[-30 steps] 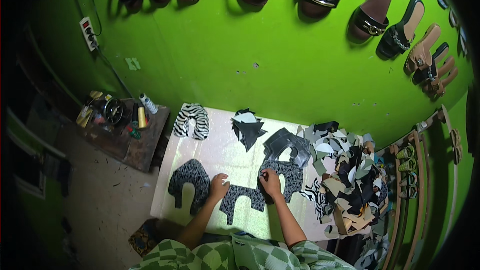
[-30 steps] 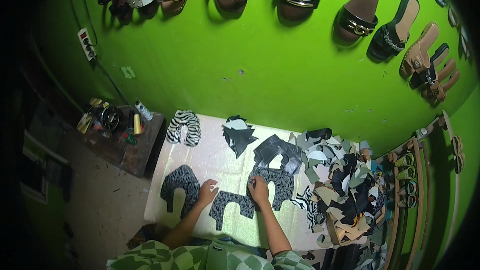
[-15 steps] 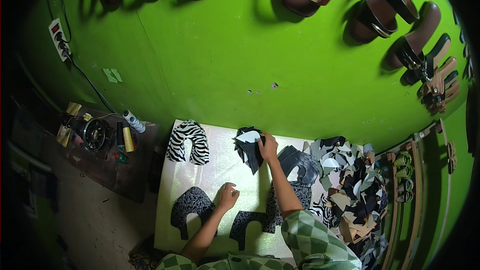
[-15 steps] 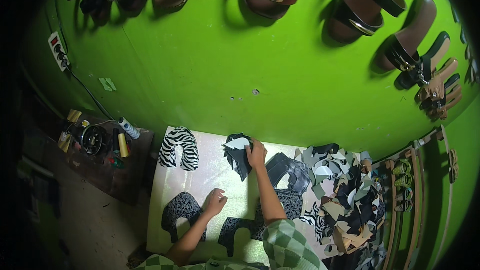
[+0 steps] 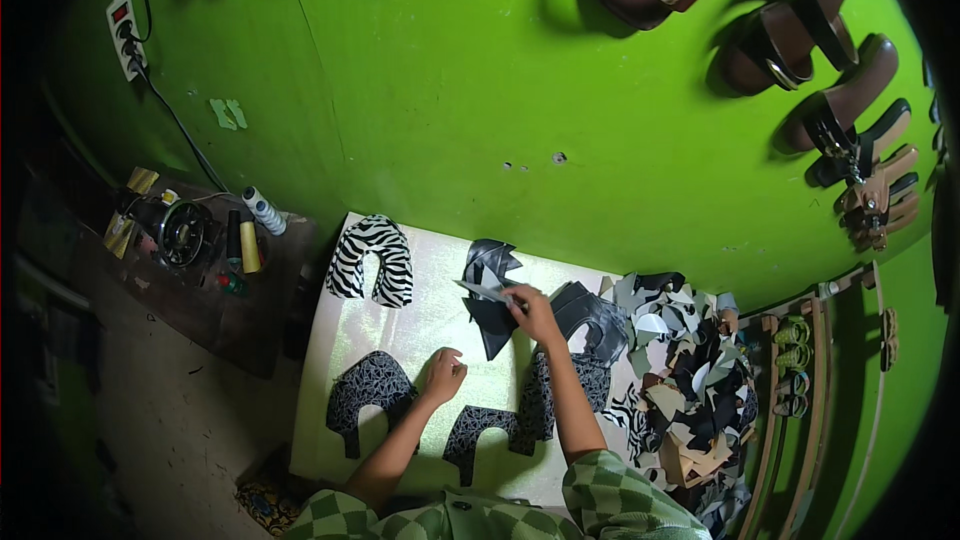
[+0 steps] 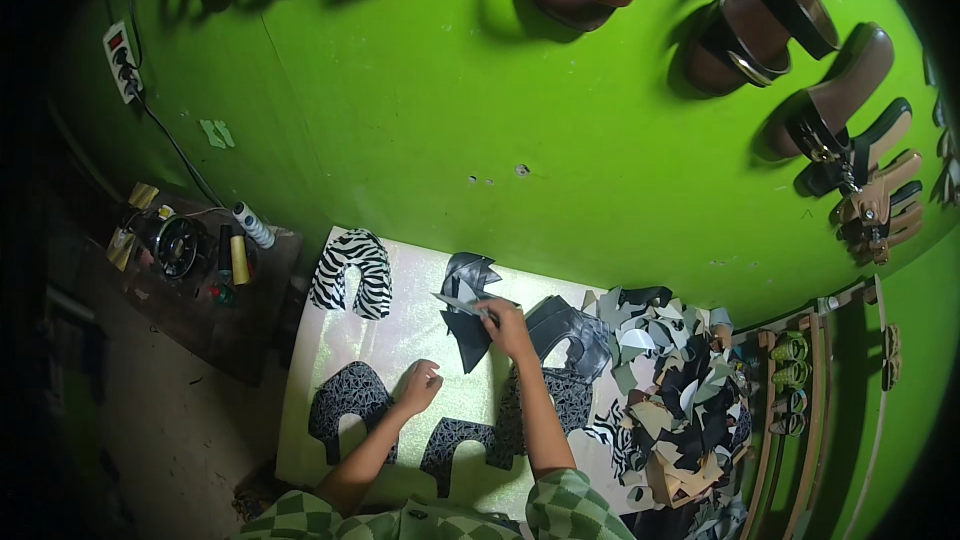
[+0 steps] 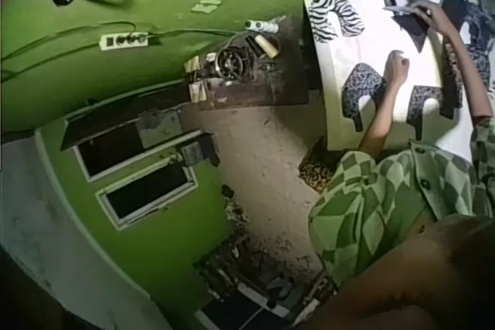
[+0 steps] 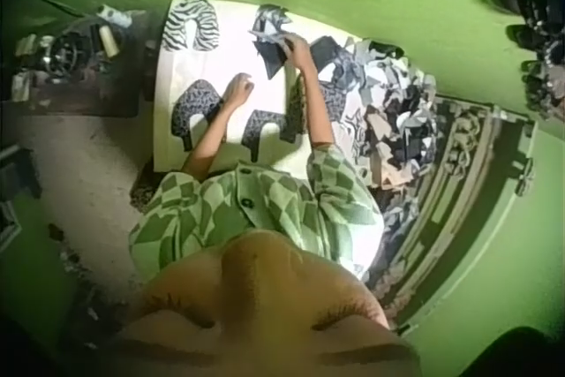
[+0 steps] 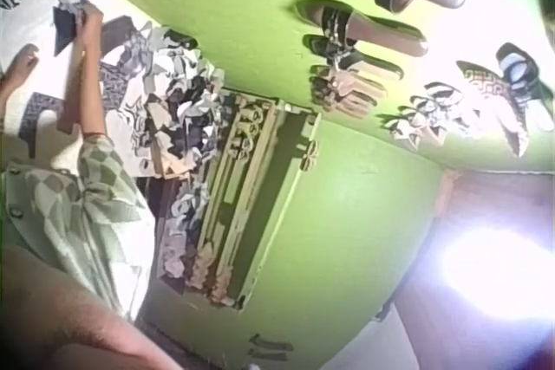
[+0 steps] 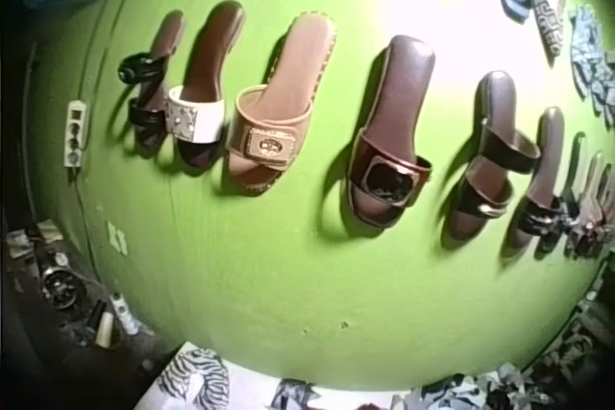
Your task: Sorting and organizing patterned leather shoe components on a work table.
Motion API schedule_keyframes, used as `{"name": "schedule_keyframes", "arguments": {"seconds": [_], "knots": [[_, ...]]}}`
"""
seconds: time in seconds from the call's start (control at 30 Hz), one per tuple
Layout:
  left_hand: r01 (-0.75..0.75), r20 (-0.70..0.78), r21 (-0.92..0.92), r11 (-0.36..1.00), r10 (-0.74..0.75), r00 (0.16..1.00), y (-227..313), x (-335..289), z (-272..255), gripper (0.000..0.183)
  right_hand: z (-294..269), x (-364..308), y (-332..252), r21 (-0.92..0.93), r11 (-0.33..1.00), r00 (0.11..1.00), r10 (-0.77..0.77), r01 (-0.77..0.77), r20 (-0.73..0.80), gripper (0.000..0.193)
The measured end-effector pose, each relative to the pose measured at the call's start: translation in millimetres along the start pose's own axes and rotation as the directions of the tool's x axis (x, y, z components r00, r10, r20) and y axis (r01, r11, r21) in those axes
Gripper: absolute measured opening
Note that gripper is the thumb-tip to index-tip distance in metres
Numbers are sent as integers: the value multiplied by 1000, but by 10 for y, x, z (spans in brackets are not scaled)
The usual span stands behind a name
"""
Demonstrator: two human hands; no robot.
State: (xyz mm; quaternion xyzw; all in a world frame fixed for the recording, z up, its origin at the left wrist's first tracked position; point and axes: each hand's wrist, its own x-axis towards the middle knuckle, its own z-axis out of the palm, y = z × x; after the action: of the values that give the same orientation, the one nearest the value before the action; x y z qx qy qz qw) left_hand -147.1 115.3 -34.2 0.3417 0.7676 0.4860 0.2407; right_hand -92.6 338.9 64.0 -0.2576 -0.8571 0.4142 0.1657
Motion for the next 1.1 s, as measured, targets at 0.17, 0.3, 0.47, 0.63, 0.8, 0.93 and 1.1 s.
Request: {"name": "schedule_keyframes", "arguments": {"seconds": [0.17,0.3,0.47,0.63,0.8,0.93,1.1], "knots": [[-32,35,72,997,30,999,-42,21,33,24,-28,-463,65,-201,963,983,-170,180,65,34],[8,50,76,997,-12,999,-80,50,60,25,80,-647,163,-331,937,990,-134,113,-43,30],[135,71,-25,991,-132,989,-80,46,39,29,372,-783,205,-388,919,996,-81,63,-30,18],[135,14,-39,990,-135,991,-65,-18,-22,33,485,-733,90,-449,891,996,-86,69,-18,58],[188,6,-115,975,-188,982,-321,153,-32,38,535,-657,81,-582,813,998,7,28,58,71],[229,90,-158,961,-217,972,-190,284,-7,41,497,-743,103,-532,847,994,53,6,97,65],[378,124,-354,855,-358,925,-93,309,133,42,455,-1000,154,-158,987,994,-9,-9,-108,45]]}}
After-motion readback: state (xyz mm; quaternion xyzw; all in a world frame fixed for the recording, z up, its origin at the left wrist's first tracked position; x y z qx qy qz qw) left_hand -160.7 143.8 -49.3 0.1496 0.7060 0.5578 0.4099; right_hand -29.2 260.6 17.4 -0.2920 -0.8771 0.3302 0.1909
